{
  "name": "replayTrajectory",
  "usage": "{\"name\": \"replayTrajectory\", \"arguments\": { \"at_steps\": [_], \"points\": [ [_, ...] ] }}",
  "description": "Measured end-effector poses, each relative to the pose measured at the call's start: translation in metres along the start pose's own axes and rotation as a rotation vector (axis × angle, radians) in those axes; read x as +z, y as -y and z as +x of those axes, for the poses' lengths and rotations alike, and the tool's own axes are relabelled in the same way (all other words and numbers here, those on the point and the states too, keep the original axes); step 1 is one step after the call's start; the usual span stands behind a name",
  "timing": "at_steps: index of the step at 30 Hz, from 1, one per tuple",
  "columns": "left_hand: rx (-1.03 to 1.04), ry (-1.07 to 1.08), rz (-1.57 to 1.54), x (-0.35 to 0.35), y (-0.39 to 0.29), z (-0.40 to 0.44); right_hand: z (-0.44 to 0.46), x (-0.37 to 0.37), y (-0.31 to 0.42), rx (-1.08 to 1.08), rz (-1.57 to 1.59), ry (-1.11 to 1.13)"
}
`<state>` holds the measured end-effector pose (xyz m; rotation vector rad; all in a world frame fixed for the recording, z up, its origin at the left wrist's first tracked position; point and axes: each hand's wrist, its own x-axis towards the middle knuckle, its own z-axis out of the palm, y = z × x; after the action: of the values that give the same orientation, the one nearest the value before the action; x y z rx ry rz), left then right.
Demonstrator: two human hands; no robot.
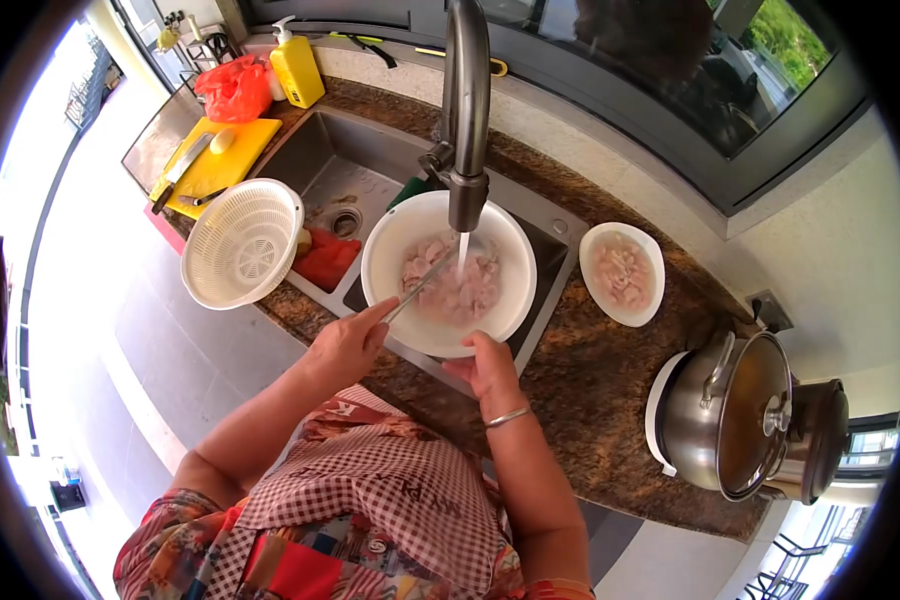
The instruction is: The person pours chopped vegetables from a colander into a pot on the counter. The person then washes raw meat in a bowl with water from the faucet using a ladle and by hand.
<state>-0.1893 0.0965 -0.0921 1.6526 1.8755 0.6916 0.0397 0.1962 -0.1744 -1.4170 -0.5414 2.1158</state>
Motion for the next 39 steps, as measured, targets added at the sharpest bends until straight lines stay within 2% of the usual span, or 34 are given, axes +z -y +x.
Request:
{"name": "replayTrajectory", "arguments": {
  "at_steps": [4, 7, 10, 13, 16, 26, 27, 30, 33, 36, 37, 39],
  "points": [
    [-0.062, 0.179, 0.125, -0.023, -0.012, -0.004, 0.005, -0.007, -0.001, 0.009, 0.045, -0.067],
    [-0.008, 0.302, 0.107, -0.049, 0.007, -0.021, 0.015, -0.025, -0.003, -0.029, 0.074, -0.064],
    [-0.018, 0.164, -0.014, -0.059, 0.010, -0.038, 0.015, -0.034, -0.003, -0.033, 0.061, -0.081],
    [-0.164, 0.078, -0.148, -0.061, 0.005, -0.048, 0.009, -0.034, -0.002, -0.020, 0.052, -0.105],
    [-0.106, -0.018, -0.119, -0.054, 0.021, -0.060, 0.003, -0.033, -0.002, -0.011, 0.041, -0.104],
    [-0.316, -0.413, -0.187, -0.042, 0.083, -0.106, 0.000, -0.055, -0.020, 0.041, -0.007, -0.138],
    [-0.331, -0.494, -0.116, -0.046, 0.084, -0.108, 0.000, -0.055, -0.020, 0.037, 0.002, -0.143],
    [-0.125, -0.789, 0.183, -0.065, 0.114, -0.104, 0.002, -0.060, -0.026, 0.070, 0.008, -0.111],
    [-0.425, -0.670, -0.235, -0.094, 0.136, -0.097, 0.000, -0.059, -0.026, 0.061, 0.001, -0.100],
    [-0.711, -0.468, -0.927, -0.142, 0.108, -0.088, 0.001, -0.057, -0.030, 0.049, 0.014, -0.106],
    [-0.738, -0.491, -1.008, -0.148, 0.094, -0.081, 0.001, -0.058, -0.032, 0.046, 0.020, -0.111],
    [-0.739, -0.492, -1.280, -0.152, 0.112, -0.071, 0.002, -0.058, -0.034, 0.043, 0.027, -0.097]
  ]
}}
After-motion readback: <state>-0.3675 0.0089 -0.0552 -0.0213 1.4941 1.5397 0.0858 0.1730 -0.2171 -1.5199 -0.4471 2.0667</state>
